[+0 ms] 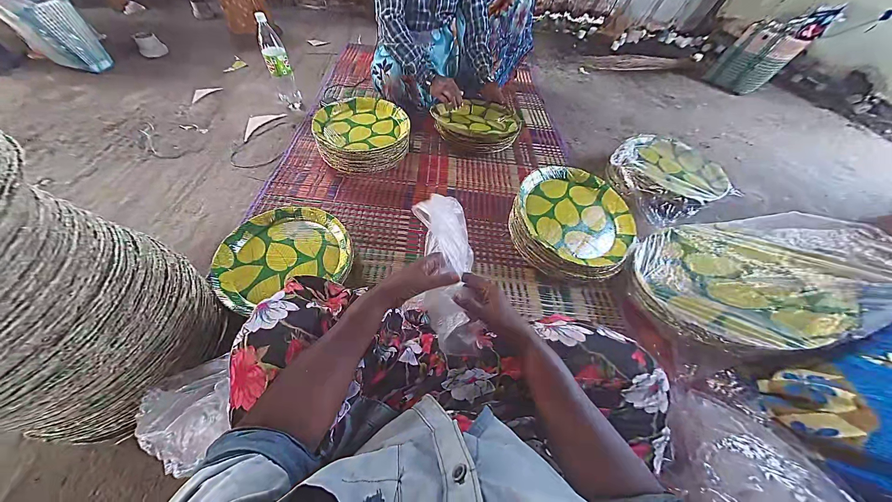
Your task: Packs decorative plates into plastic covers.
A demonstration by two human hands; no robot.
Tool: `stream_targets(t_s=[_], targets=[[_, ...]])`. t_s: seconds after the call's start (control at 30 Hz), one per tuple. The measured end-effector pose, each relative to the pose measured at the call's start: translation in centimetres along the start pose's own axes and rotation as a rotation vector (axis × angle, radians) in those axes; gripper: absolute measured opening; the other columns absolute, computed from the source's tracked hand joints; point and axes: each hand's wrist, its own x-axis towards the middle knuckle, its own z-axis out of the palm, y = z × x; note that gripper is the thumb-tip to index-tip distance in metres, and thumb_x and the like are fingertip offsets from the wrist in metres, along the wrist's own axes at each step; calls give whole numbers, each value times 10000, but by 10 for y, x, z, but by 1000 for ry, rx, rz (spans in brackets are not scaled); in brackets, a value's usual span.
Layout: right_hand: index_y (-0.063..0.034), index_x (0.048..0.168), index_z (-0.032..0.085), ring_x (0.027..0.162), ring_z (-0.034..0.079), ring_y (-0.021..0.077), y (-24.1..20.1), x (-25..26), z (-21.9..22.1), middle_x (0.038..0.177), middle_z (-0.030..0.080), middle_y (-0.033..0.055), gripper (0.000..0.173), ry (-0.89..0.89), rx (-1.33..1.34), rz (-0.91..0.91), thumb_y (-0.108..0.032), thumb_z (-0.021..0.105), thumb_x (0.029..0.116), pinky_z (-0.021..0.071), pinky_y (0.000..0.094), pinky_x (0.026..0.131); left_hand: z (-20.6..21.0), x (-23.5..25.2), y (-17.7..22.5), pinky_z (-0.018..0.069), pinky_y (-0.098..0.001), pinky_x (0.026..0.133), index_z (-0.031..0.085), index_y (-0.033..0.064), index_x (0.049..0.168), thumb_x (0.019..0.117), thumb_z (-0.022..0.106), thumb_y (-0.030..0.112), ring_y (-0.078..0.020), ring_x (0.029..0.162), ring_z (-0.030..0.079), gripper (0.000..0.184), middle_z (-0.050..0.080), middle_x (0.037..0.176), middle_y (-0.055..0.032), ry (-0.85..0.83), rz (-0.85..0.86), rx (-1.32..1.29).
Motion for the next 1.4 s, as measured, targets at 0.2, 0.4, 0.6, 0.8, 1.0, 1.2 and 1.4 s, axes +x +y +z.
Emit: stream_targets(t_s=[0.2, 0.4, 0.6, 0.8, 1.0, 1.2, 1.4], targets=[[65, 1106, 679, 900, 675, 231, -4, -7, -4, 980, 709, 184, 282, 296, -300, 115, -196, 606, 1027, 526, 447, 862, 18, -2, -9, 556, -538, 859, 714, -65, 1034, 975, 566, -29, -388, 992, 690, 164, 693, 982, -227, 176, 386, 969], [78, 1244, 597, 1257, 572, 275, -23, -28, -18, 1289, 620, 217, 429, 781, -534, -611, -264, 460, 1024, 458, 428, 1063, 13, -7, -1, 535, -500, 773, 742, 68, 1207, 890, 626, -121, -388, 981, 669, 387, 687, 985, -194, 239, 588, 1333], [-20, 1191, 720, 1073, 659, 476, -3, -19, -7, 1067, 707, 259, 248, 406, -1082, -90, -56, 660, 953, 349, 740, 1065, 5, -5, -17, 550, -540, 819, 748, 24, 1150, 926, 734, 131, -402, 1001, 674, 248, 695, 998, -203, 193, 545, 1230], [-27, 1191, 683, 1063, 664, 476, 7, -23, -36, 1117, 694, 274, 252, 540, -882, 251, -74, 484, 1044, 494, 673, 859, -47, -12, -14, 446, -654, 1014, 732, 51, 1190, 1037, 586, 211, -445, 1203, 615, 264, 691, 1203, -229, 181, -294, 1269], [10, 1255, 653, 1011, 695, 424, 18, -22, -31, 1185, 679, 252, 309, 826, -799, -90, -84, 424, 1070, 543, 597, 817, -62, -21, 0, 409, -658, 1038, 618, -24, 1344, 1029, 552, 94, -492, 1295, 533, 343, 593, 1349, -293, 684, 55, 1131], [-8, 1302, 630, 1066, 665, 472, 8, -23, -32, 1203, 662, 282, 312, 615, -857, 170, -118, 450, 1072, 510, 659, 852, -35, -15, 3, 506, -634, 921, 594, -34, 1278, 1038, 477, 46, -478, 1165, 625, 279, 620, 1272, -288, 449, -245, 1173], [-61, 1293, 645, 1073, 654, 500, 4, -22, -35, 1149, 686, 282, 310, 507, -850, 367, -143, 437, 1078, 475, 697, 854, -28, -8, -17, 494, -668, 928, 646, -2, 1250, 1024, 561, 178, -473, 1143, 642, 302, 677, 1186, -268, 211, -322, 1049]])
